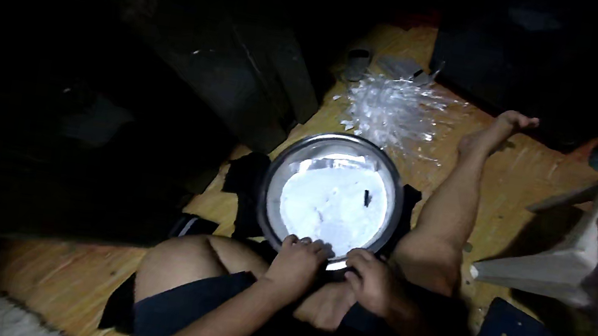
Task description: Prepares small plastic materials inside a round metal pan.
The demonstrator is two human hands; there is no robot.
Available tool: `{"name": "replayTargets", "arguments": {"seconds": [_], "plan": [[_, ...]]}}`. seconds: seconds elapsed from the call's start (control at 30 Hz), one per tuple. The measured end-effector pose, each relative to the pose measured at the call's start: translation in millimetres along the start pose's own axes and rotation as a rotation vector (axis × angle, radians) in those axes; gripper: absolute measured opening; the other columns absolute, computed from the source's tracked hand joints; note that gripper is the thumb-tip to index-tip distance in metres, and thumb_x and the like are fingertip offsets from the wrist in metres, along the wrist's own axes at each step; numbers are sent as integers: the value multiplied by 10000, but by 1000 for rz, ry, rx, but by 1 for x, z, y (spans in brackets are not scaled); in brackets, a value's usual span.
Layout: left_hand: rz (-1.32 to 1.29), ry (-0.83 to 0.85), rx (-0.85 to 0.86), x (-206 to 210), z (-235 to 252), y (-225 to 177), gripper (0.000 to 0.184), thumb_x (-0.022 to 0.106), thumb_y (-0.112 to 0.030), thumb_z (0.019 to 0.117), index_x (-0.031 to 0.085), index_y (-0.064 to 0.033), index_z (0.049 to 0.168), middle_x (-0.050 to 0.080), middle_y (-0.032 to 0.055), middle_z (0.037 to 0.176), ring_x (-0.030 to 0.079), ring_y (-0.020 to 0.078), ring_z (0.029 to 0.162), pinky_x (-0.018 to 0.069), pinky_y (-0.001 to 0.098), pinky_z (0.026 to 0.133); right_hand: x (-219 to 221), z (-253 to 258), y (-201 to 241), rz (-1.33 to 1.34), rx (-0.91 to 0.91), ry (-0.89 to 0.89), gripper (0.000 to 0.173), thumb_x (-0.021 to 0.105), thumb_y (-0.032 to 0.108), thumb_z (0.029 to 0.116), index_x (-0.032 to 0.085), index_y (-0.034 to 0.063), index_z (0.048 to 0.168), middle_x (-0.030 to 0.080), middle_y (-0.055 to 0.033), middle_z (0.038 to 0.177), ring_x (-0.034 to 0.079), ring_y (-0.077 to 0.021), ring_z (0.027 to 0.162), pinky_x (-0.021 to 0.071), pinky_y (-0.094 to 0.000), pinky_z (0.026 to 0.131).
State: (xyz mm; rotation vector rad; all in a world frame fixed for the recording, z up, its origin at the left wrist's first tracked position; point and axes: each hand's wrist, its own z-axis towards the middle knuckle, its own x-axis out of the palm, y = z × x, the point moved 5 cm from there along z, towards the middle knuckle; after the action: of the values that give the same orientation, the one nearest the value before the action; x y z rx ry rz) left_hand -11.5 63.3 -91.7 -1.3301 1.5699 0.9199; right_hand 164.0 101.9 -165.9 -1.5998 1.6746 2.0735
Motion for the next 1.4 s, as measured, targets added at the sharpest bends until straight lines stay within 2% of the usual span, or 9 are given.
{"name": "replayTargets", "arguments": {"seconds": [0.1,0.2,0.27,0.4,0.53,0.73,1.03,1.27,1.4], "plan": [[-119,-32,-33,3,-25,8,349,610,-375,979,642,-346,1325,632,-45,1360,549,263,1303,438,590,1036,-13,-3,-35,132,76,-204,286,641,399,971,671,317,1243,661,106,1230,670,-29,977,606,-263,814],[-207,34,-26,10,-71,13,273,591,-401,1001,678,-346,1254,663,-30,1282,599,243,1240,464,574,1048,-47,-14,-60,546,176,-368,284,596,256,1029,653,242,1307,724,20,1074,718,-162,837,641,-373,697],[-228,171,-46,15,-101,26,297,649,-443,973,703,-316,1236,649,-23,1350,569,269,1293,409,615,1088,-68,-21,-70,758,164,-375,288,522,197,1052,623,153,1318,702,-63,1002,689,-224,826,613,-430,709],[-240,44,-209,-8,-146,68,269,727,-325,939,739,-255,1199,662,14,1326,579,297,1284,450,614,1045,-83,-29,-87,484,216,-336,236,609,283,1027,664,196,1240,714,22,1142,693,-148,983,612,-367,803],[-294,-152,-378,-33,-173,112,235,740,-211,936,751,-205,1170,696,77,1220,617,355,1193,482,632,983,-69,-29,-98,382,212,-288,235,633,334,1012,674,229,1219,718,39,1076,696,-130,926,618,-355,777],[-373,-301,-593,-45,-195,152,174,696,-241,984,766,-184,1133,708,111,1182,664,332,1120,504,594,991,-57,-23,-117,244,205,-244,259,624,403,1005,660,297,1238,697,76,1041,673,-91,883,606,-332,745],[-403,-470,-780,-70,-213,193,196,642,-178,1022,742,-74,1154,715,154,1129,689,336,1033,529,580,939,-58,-10,-133,176,167,-219,263,639,447,985,666,325,1216,690,102,1041,670,-68,879,609,-320,738],[-491,-449,-797,-90,-185,207,224,628,-255,1032,735,-143,1194,703,103,1210,678,291,1111,519,568,989,-94,52,-90,74,127,-165,285,590,472,1000,645,329,1240,682,78,1075,672,-91,865,609,-371,703],[-654,-339,-584,-102,-104,162,314,639,-400,1013,749,-119,1098,733,99,1029,708,272,960,558,558,904,-102,92,-67,14,251,-289,388,621,644,920,688,263,951,650,47,815,640,-118,731,573,-431,650]]}}
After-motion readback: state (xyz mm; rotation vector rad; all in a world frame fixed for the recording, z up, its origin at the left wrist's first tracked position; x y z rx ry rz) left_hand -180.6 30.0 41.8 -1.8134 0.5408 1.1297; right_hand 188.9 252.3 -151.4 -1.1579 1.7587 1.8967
